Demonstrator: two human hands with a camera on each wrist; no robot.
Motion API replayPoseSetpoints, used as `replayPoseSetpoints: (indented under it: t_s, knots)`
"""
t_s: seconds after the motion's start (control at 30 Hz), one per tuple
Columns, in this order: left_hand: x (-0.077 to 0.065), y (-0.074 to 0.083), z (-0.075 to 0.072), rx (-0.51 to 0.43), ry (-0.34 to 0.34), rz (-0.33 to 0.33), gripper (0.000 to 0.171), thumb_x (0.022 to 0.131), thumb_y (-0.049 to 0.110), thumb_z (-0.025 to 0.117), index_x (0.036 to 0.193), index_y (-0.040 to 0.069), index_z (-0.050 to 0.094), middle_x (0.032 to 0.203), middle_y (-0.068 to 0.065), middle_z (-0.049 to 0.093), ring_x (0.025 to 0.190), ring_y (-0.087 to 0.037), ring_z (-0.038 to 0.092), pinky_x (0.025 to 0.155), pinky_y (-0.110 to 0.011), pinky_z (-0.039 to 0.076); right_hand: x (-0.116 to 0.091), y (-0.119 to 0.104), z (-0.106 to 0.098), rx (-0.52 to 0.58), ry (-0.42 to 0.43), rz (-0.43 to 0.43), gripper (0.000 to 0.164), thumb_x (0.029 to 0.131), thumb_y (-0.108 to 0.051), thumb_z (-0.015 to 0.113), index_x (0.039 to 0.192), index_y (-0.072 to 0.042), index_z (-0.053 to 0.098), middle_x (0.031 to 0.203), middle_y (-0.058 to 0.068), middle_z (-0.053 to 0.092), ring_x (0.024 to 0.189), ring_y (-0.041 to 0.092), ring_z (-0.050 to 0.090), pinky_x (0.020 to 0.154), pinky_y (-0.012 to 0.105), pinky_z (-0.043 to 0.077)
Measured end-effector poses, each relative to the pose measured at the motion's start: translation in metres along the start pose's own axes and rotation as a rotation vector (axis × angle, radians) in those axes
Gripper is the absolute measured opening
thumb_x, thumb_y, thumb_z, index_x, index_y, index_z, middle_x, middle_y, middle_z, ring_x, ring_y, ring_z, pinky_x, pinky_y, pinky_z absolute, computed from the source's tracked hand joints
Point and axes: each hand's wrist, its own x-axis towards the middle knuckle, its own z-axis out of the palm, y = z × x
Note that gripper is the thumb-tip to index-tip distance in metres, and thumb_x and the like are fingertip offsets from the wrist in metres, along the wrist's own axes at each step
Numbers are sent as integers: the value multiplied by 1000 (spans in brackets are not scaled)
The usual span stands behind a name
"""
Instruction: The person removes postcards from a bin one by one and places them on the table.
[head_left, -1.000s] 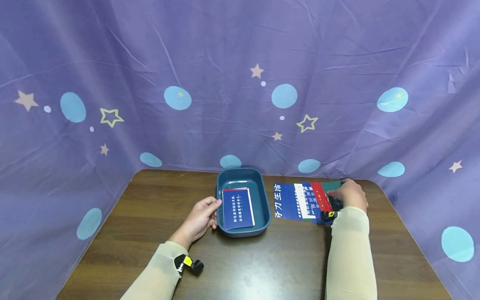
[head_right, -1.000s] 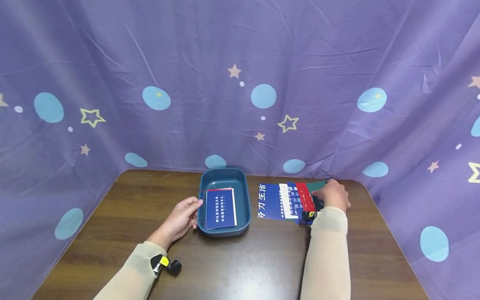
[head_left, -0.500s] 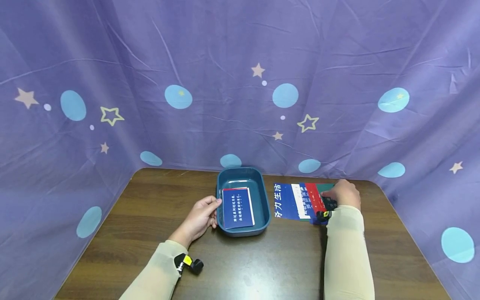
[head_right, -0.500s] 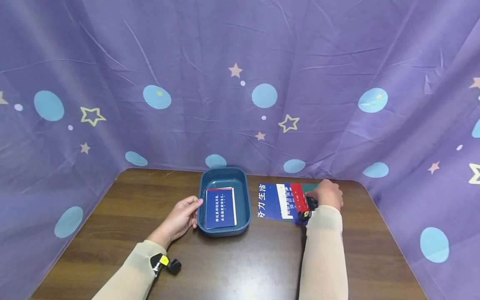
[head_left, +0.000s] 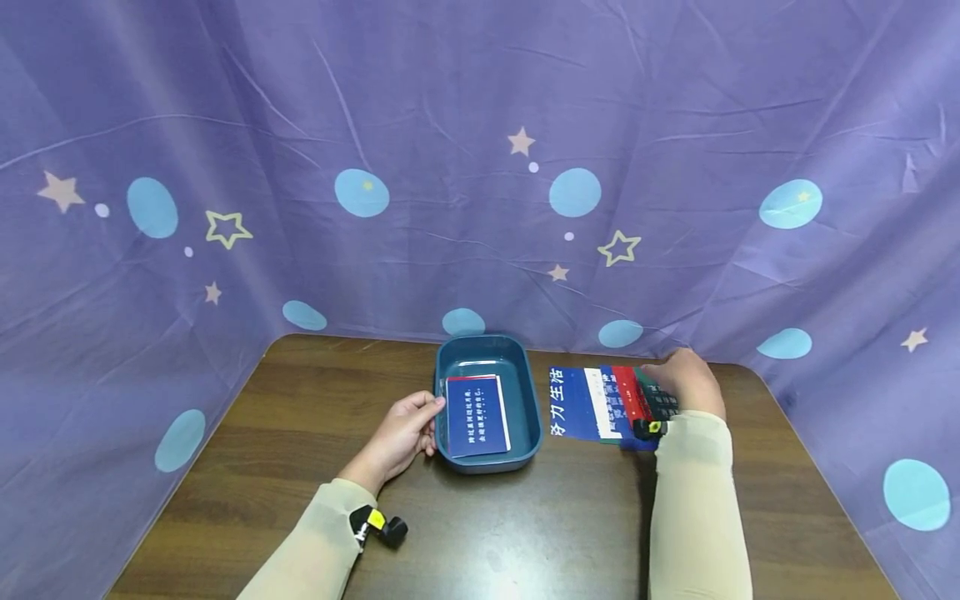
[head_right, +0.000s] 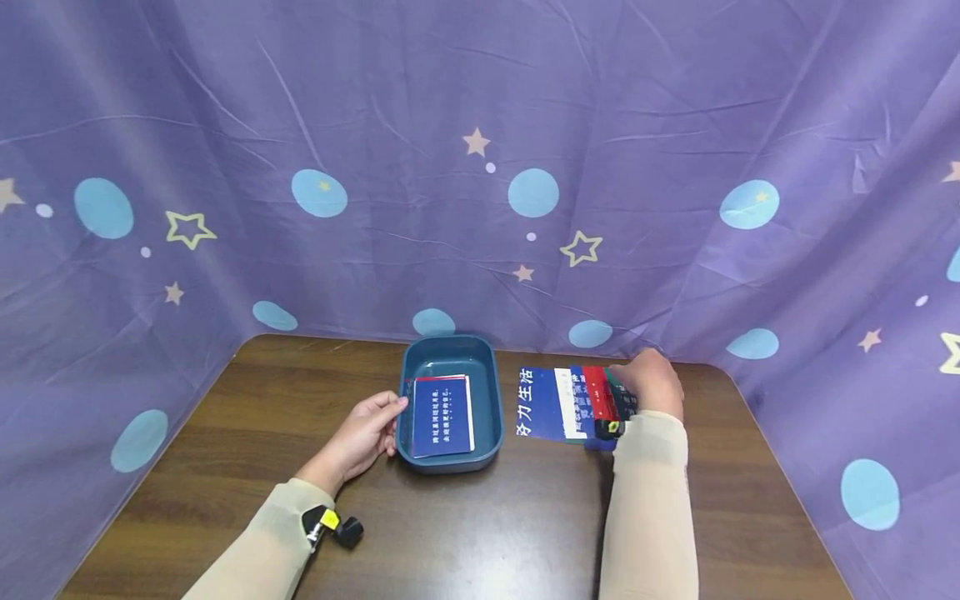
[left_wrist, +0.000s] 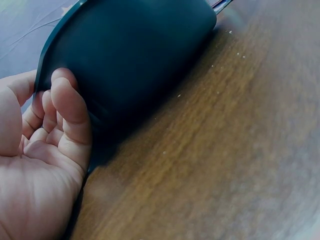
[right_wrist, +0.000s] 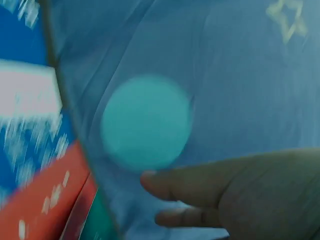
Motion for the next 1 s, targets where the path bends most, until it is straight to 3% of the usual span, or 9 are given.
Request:
replayPoseSetpoints:
  t_s: [0.17, 0.4, 0.57, 0.7, 0.83, 1.0]
  knots:
    - [0, -1, 0, 3, 4, 6, 36, 109, 24, 62, 101, -9, 51, 69, 0, 56, 49, -13, 54, 43, -22, 49, -10, -43, 3, 29, 26, -186, 68, 103, -43, 68, 145, 8, 55, 145, 39, 59, 130, 56, 58, 108, 69, 50]
    - [0, -1, 2, -5, 45, 30, 34, 109, 25, 63, 104, -7, 52, 69, -1, 58, 49, -13, 53, 42, -22, 47, -23, -95, 28, 68, -27, -332, 58, 103, -40, 70, 142, 3, 61, 136, 31, 69, 121, 47, 69, 102, 64, 58]
    - [1, -1, 3, 33, 94, 100, 24, 101, 13, 75, 110, -2, 57, 75, -2, 63, 49, -11, 53, 42, -21, 47, -24, -111, 45, 95, -81, -412, 51, 100, -38, 74, 133, 0, 67, 118, 23, 76, 97, 36, 76, 89, 55, 62]
    - [1, -1, 2, 72, 111, 144, 43, 93, 2, 81, 127, -6, 57, 80, 0, 64, 50, -10, 53, 44, -21, 49, -25, -118, 55, 109, -142, -452, 47, 98, -36, 77, 127, -1, 68, 105, 17, 79, 81, 30, 78, 83, 50, 63]
    - [1, 0, 1, 72, 111, 157, 50, 93, 2, 80, 136, -7, 54, 78, -1, 64, 48, -10, 54, 42, -21, 49, -30, -127, 59, 116, -130, -487, 41, 98, -35, 78, 122, -3, 71, 99, 16, 79, 77, 24, 76, 79, 46, 63]
    - [2, -1, 0, 59, 85, 130, 50, 97, 6, 77, 139, -7, 52, 77, -3, 66, 46, -11, 56, 41, -22, 51, -40, -146, 65, 209, -145, -494, 34, 97, -30, 80, 118, -5, 72, 91, 13, 76, 73, 24, 73, 71, 42, 65]
